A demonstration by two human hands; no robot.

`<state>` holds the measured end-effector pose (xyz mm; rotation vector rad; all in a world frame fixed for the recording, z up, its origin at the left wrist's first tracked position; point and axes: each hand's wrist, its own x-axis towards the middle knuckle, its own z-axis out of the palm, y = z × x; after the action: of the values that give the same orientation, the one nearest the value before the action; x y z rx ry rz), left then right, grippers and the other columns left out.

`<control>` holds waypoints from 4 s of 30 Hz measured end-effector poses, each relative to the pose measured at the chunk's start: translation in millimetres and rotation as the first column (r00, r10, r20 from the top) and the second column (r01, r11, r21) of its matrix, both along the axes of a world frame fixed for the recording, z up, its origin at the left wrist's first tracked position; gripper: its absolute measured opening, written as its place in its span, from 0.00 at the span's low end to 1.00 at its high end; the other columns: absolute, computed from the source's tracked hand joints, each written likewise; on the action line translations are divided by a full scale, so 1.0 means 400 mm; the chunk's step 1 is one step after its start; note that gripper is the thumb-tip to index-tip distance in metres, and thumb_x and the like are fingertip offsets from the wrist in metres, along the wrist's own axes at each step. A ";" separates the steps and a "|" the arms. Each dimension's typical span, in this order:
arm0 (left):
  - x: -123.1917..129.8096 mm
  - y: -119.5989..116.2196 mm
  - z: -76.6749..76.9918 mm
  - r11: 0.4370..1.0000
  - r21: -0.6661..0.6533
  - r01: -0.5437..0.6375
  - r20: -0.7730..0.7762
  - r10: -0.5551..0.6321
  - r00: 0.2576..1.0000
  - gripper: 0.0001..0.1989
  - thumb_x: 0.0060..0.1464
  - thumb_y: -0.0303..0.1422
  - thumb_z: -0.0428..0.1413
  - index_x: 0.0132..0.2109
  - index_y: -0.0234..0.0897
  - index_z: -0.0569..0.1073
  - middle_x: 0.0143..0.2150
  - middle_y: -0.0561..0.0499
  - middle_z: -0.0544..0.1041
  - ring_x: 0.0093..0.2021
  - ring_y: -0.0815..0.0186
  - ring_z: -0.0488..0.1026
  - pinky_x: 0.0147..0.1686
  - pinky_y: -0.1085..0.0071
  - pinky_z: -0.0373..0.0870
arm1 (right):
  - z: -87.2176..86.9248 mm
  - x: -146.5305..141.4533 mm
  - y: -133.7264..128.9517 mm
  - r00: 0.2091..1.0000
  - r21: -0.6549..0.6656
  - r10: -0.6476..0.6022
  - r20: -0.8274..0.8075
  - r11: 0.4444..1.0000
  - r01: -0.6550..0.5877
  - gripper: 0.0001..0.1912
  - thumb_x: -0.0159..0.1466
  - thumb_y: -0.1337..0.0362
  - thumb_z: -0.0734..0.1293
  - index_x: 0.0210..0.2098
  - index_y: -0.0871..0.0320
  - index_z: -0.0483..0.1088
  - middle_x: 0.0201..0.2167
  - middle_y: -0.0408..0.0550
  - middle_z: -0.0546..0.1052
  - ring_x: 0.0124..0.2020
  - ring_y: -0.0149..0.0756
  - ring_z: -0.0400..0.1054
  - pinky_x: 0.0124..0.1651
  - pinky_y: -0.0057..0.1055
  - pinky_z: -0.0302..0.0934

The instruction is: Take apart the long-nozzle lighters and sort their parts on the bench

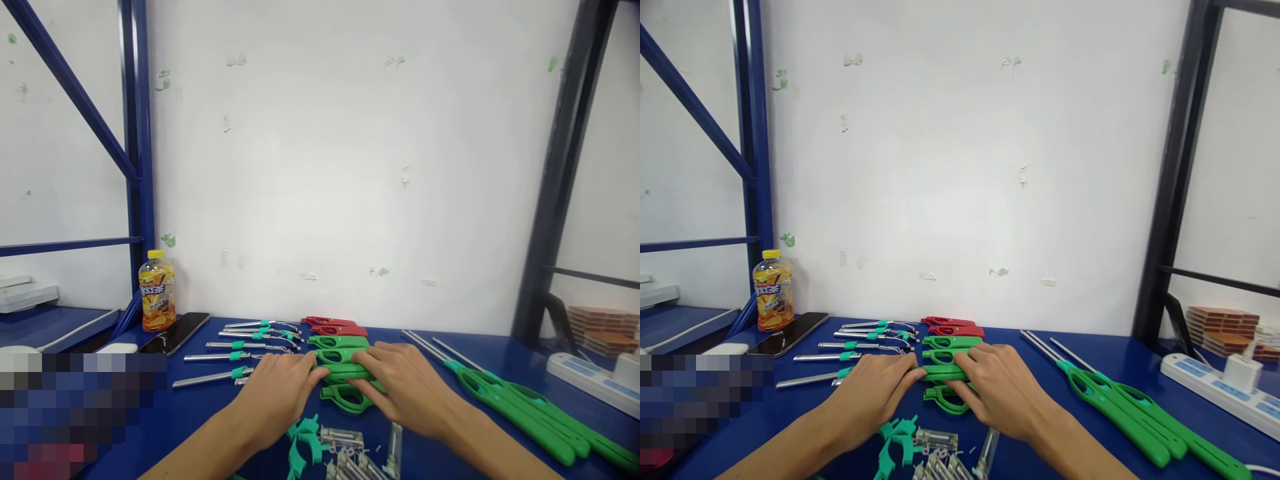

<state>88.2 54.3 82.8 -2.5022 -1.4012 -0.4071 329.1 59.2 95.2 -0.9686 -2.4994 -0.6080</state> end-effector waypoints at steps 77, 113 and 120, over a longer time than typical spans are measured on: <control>-0.004 -0.005 0.001 0.998 -0.048 0.044 0.023 -0.043 0.999 0.14 0.73 0.37 0.38 0.45 0.40 0.66 0.36 0.51 0.78 0.36 0.56 0.78 0.30 0.65 0.60 | -0.004 -0.005 -0.005 0.997 -0.207 -0.050 -0.064 0.978 0.036 0.23 0.74 0.47 0.52 0.38 0.55 0.69 0.34 0.47 0.75 0.35 0.42 0.70 0.34 0.35 0.51; -0.003 -0.007 0.005 0.998 -0.039 0.048 0.071 -0.045 0.996 0.15 0.73 0.39 0.37 0.44 0.40 0.65 0.35 0.51 0.78 0.36 0.56 0.78 0.30 0.64 0.61 | -0.013 -0.015 -0.009 0.978 -0.082 -0.134 -0.160 0.989 0.122 0.23 0.75 0.50 0.50 0.34 0.55 0.66 0.30 0.45 0.73 0.31 0.38 0.68 0.32 0.34 0.48; -0.002 -0.006 0.007 0.998 -0.040 0.050 0.070 -0.047 0.996 0.16 0.73 0.39 0.37 0.44 0.40 0.66 0.36 0.51 0.78 0.36 0.56 0.78 0.30 0.65 0.62 | -0.014 -0.018 -0.009 0.977 -0.063 -0.136 -0.167 0.990 0.127 0.23 0.76 0.50 0.50 0.34 0.55 0.66 0.30 0.45 0.74 0.30 0.38 0.68 0.31 0.33 0.48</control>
<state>87.3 51.7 85.4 -2.5828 -1.3905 -0.4834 322.0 55.4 89.6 -1.1618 -2.3242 -0.4784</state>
